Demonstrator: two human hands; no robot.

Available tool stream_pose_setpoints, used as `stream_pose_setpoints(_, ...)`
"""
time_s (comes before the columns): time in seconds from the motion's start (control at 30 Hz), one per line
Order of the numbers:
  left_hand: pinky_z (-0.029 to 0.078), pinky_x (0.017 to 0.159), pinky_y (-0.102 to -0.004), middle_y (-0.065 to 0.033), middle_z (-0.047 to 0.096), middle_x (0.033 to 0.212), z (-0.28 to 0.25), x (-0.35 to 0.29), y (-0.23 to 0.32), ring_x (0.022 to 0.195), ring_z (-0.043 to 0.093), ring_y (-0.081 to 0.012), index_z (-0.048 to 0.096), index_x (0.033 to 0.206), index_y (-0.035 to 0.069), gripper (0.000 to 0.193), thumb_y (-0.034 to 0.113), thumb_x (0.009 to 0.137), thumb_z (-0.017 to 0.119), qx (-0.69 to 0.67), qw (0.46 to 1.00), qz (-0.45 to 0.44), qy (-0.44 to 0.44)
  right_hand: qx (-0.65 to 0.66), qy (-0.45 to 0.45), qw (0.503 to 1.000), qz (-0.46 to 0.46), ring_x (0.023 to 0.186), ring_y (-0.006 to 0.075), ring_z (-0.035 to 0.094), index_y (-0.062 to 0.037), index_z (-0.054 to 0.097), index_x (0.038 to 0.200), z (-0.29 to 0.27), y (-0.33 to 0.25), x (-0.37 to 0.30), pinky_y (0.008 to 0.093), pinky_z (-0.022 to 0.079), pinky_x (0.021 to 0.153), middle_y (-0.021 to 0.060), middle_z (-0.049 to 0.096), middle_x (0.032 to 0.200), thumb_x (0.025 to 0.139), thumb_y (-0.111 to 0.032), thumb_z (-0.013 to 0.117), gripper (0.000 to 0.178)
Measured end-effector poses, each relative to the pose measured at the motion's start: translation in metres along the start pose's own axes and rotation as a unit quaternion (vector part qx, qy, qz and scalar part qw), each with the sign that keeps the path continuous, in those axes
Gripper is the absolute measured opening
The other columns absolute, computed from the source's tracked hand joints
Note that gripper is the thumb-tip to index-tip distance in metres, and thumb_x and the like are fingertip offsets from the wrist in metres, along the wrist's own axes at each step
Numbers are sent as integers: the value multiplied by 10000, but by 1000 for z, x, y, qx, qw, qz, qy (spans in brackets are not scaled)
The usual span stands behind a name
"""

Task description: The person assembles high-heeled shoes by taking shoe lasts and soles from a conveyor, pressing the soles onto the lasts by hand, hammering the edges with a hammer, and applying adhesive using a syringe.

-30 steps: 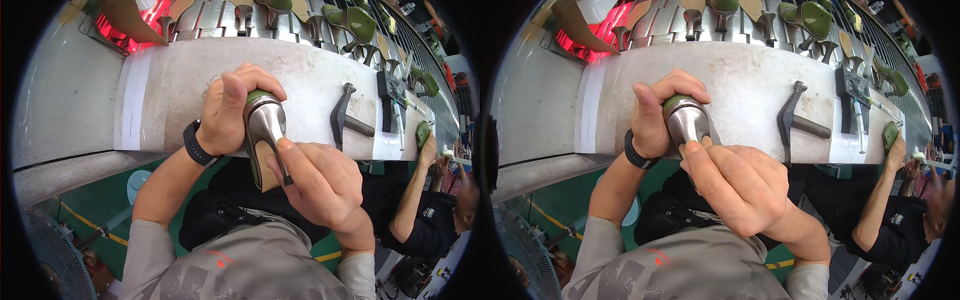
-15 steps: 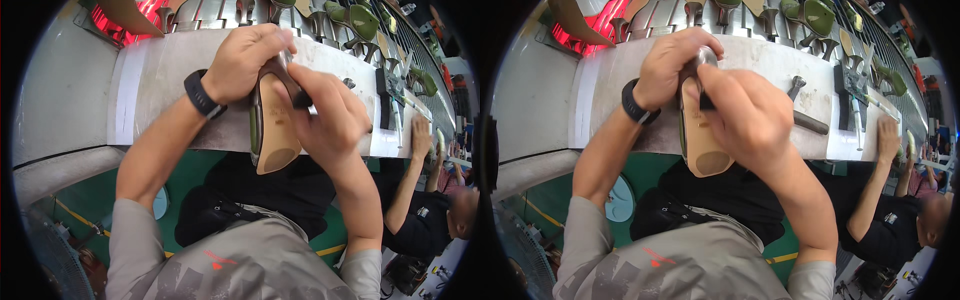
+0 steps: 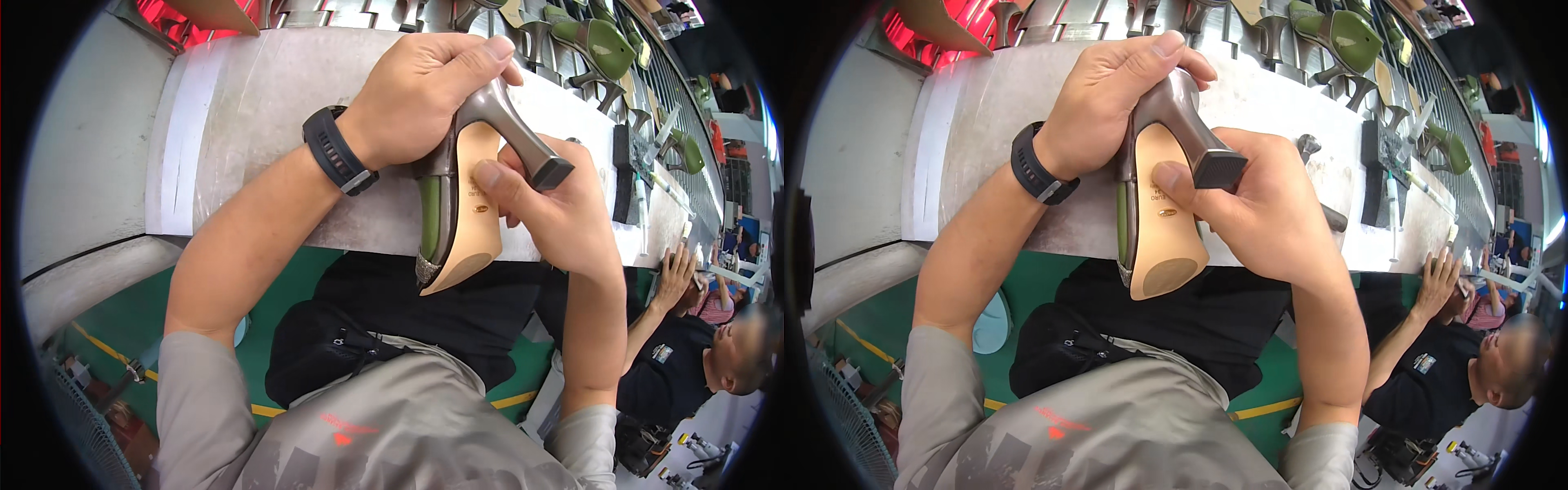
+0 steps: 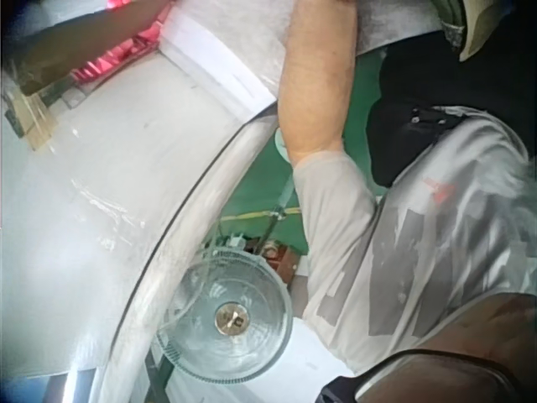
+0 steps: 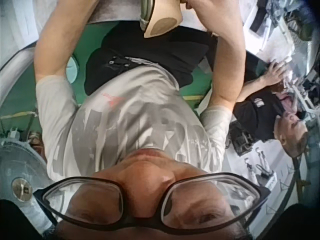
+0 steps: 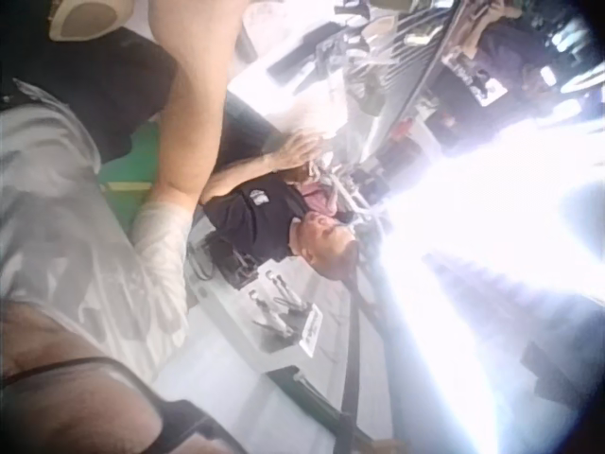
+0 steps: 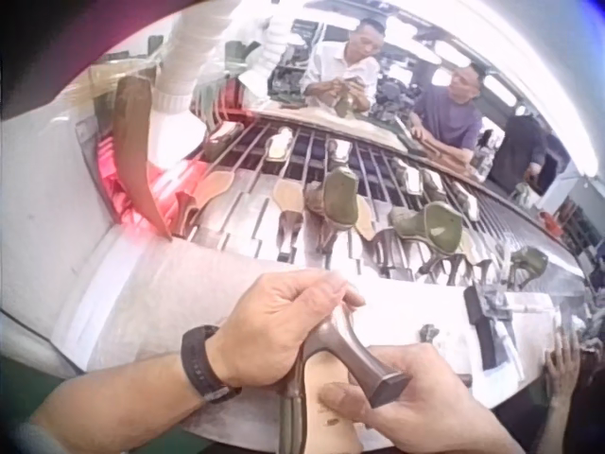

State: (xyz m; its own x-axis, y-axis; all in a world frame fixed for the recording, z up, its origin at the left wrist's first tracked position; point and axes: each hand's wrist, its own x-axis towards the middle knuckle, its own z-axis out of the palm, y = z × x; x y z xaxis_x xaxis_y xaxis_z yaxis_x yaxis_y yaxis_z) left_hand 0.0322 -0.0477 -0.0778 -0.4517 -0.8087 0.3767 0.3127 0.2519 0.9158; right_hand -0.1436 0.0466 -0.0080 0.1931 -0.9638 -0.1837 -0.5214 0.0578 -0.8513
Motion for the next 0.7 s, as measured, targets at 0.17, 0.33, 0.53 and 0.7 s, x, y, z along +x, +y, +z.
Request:
stream_pose_setpoints(0.17, 478, 678, -239, -35, 691, 816, 11, -5, -1, 727, 596, -77, 755, 1013, -20, 503, 378, 1123, 467, 7, 997, -18, 68, -26, -36, 999, 18, 565, 77, 470, 23, 699, 823, -7, -17, 2, 292, 395, 525, 17, 597, 610, 907, -305, 821, 359)
stream_pose_setpoints(0.33, 468, 651, -247, -46, 690, 778, 17, -7, 2, 695, 591, -84, 760, 954, -20, 541, 379, 1127, 438, 64, 989, -9, 133, -55, -38, 998, 14, 568, 84, 472, 18, 659, 770, -6, -12, 5, 302, 400, 528, 19, 577, 602, 904, -301, 825, 384)
stream_pose_setpoints(0.53, 557, 782, -434, -235, 738, 974, 26, -5, -2, 816, 713, -360, 587, 1296, -54, 433, 324, 1109, 492, 28, 983, 36, 178, -28, -25, 999, 25, 571, 88, 481, 19, 643, 769, -5, -9, 3, 300, 404, 525, 19, 578, 603, 910, -278, 822, 375)
stream_pose_setpoints(0.7, 528, 731, -393, -241, 703, 802, 31, -2, -5, 791, 709, -338, 706, 919, -81, 602, 386, 1127, 388, 141, 955, 170, 198, 15, -4, 1000, 11, 575, 61, 481, 8, 629, 744, 0, -9, 3, 274, 395, 516, 2, 591, 610, 914, -248, 821, 362)
